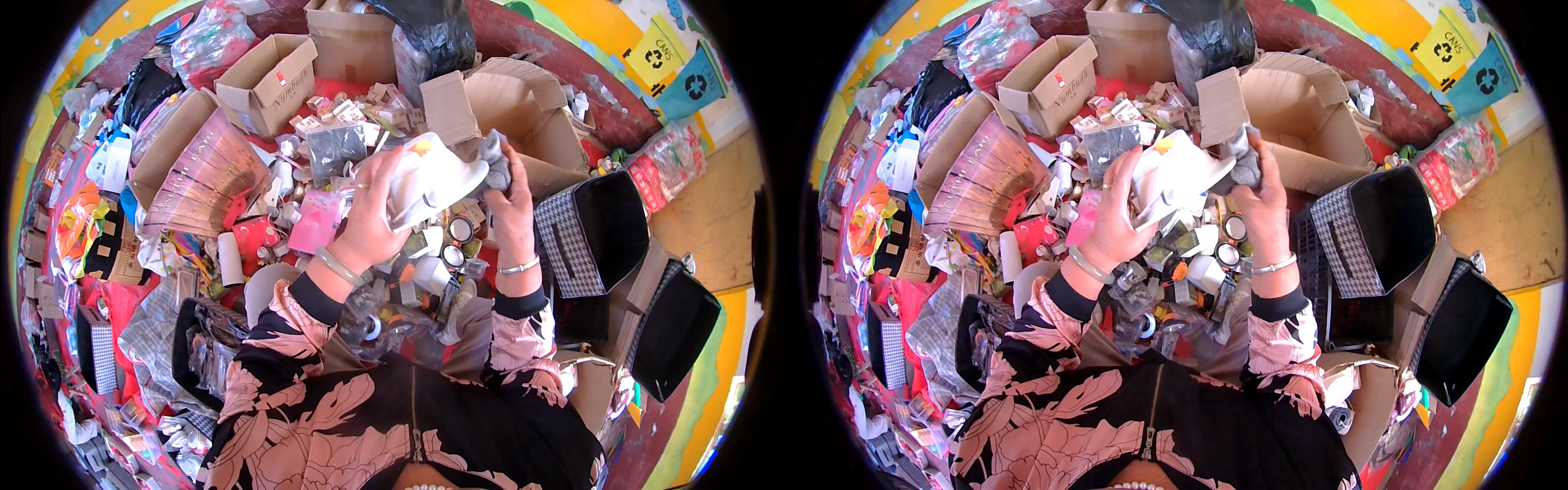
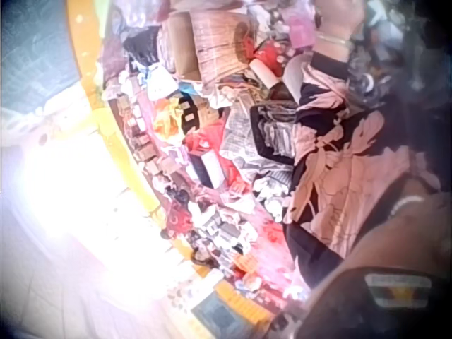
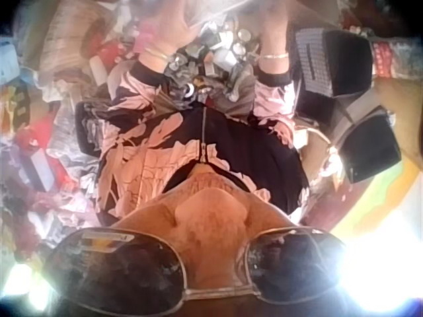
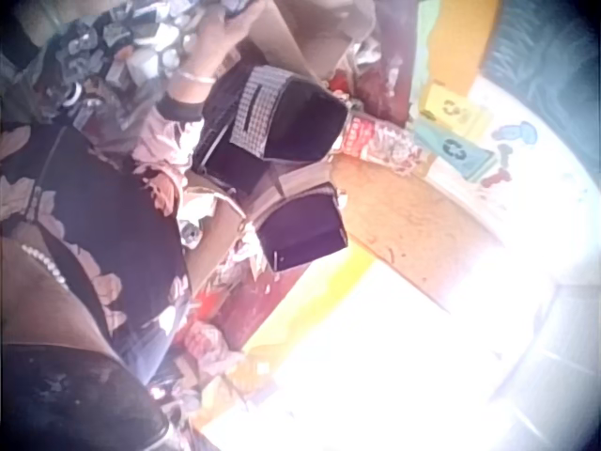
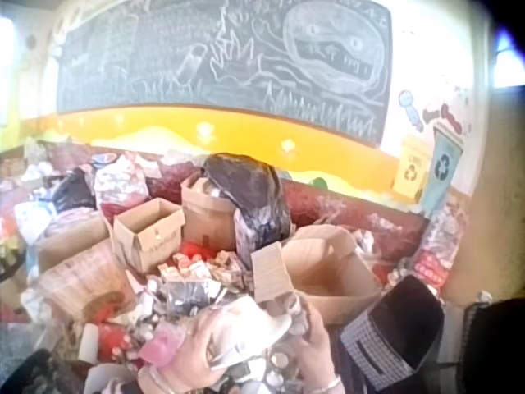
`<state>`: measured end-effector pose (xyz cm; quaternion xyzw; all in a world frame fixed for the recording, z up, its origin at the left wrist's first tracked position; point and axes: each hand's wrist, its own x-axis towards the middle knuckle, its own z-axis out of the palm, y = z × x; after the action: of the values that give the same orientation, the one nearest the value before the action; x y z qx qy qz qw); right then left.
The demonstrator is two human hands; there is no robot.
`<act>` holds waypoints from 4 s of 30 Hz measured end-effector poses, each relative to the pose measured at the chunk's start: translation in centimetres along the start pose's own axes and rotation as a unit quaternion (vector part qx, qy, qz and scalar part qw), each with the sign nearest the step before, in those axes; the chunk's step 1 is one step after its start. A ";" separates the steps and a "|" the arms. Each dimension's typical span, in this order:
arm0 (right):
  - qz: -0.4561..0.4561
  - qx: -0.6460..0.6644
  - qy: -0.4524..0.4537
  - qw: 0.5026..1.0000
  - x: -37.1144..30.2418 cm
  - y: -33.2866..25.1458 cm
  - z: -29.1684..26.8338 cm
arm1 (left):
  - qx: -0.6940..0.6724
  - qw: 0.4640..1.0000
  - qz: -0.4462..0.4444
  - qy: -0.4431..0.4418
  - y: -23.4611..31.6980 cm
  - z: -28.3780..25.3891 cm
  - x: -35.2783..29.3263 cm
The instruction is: The person sits on the floor and wipes various items with a gray cloth. They clean a white plate, a small round mirror, and several small boxes, turning them over to wipe different sides before placing them into a cardboard box.
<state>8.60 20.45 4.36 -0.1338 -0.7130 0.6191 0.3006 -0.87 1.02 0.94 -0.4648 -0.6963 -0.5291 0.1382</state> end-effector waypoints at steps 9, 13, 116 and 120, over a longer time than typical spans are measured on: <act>-0.158 -0.214 -0.017 0.964 -0.4 0.4 -0.3 | 0.021 0.998 0.051 0.008 0.7 -0.1 0.1; -0.204 -0.325 -0.066 0.921 -1.0 -2.4 -1.1 | 0.016 0.998 0.068 -0.006 0.6 -0.3 0.0; 0.317 0.320 -0.004 0.893 -0.9 4.3 -2.1 | 0.199 0.954 0.220 -0.034 -0.8 -0.6 -1.1; 0.290 0.432 0.052 0.853 -0.7 5.0 -2.0 | 0.179 0.978 0.103 0.041 -0.7 -0.6 -0.3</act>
<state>9.44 22.60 -0.50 -0.2233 -0.2862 0.9158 0.1721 -1.45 0.35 0.58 -0.4796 -0.7221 -0.3972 0.3012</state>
